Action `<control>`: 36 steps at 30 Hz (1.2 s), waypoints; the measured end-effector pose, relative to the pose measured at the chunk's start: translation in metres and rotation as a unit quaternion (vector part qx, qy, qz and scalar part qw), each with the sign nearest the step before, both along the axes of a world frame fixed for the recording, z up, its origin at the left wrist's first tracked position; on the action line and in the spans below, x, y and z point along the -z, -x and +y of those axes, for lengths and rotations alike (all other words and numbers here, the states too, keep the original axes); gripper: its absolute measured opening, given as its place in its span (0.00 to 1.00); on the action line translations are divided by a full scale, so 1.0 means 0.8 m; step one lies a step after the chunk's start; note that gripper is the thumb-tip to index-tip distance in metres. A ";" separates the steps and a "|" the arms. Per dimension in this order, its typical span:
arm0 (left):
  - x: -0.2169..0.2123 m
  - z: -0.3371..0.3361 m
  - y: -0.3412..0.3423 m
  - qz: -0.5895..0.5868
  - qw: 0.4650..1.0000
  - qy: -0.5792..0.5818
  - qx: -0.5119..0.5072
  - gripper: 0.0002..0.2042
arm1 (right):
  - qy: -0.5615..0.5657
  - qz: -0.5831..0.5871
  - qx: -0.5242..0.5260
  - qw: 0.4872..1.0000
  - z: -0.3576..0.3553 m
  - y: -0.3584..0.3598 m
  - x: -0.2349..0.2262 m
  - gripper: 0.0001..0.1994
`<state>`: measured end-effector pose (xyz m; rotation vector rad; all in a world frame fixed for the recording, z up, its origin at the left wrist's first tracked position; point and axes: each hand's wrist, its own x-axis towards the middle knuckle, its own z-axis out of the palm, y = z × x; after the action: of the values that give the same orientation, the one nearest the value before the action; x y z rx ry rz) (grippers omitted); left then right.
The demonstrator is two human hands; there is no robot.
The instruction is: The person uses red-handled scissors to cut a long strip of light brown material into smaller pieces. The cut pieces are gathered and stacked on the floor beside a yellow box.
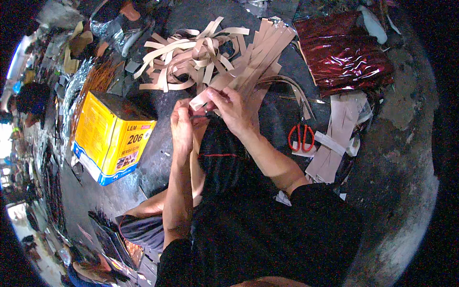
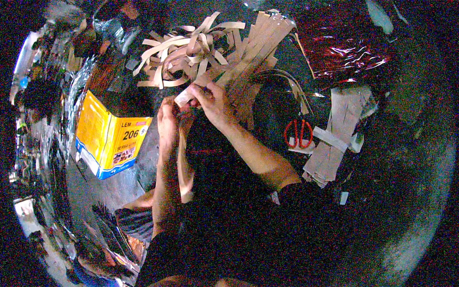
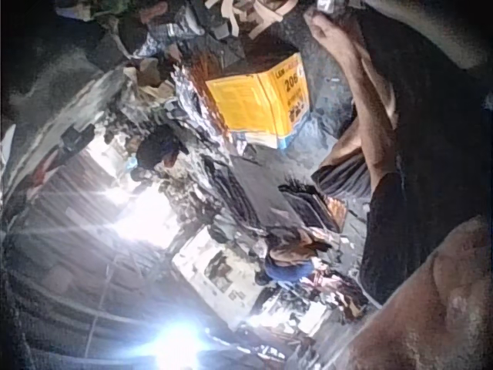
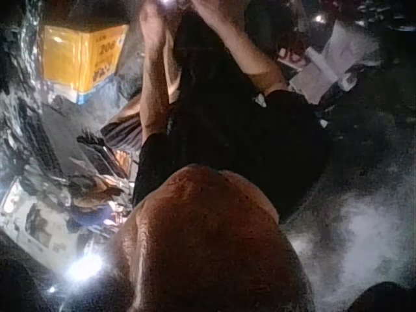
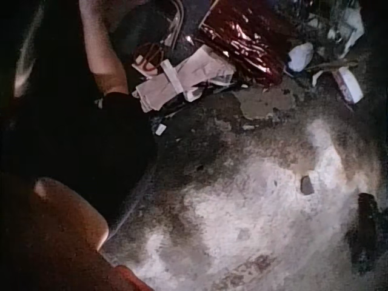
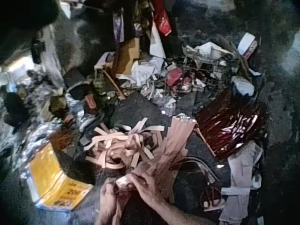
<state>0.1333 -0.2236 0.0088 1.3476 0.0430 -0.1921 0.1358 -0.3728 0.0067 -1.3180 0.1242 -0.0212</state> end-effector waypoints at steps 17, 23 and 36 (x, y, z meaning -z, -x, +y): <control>-0.036 -0.027 0.004 -0.101 0.985 -0.133 -0.039 0.10 | 0.063 -0.045 0.020 0.997 0.007 0.008 0.013 0.15; -0.010 0.000 -0.010 -0.006 0.983 -0.079 -0.163 0.19 | -0.036 -0.016 0.059 0.998 0.019 0.022 -0.014 0.13; -0.026 0.015 0.019 0.005 0.999 -0.027 0.037 0.06 | 0.327 -0.066 -0.006 0.943 -0.023 0.026 -0.036 0.14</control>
<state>0.1183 -0.2113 0.0294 1.4031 0.0062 -0.2618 0.1154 -0.3913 0.0356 -1.9771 -0.0107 -0.1522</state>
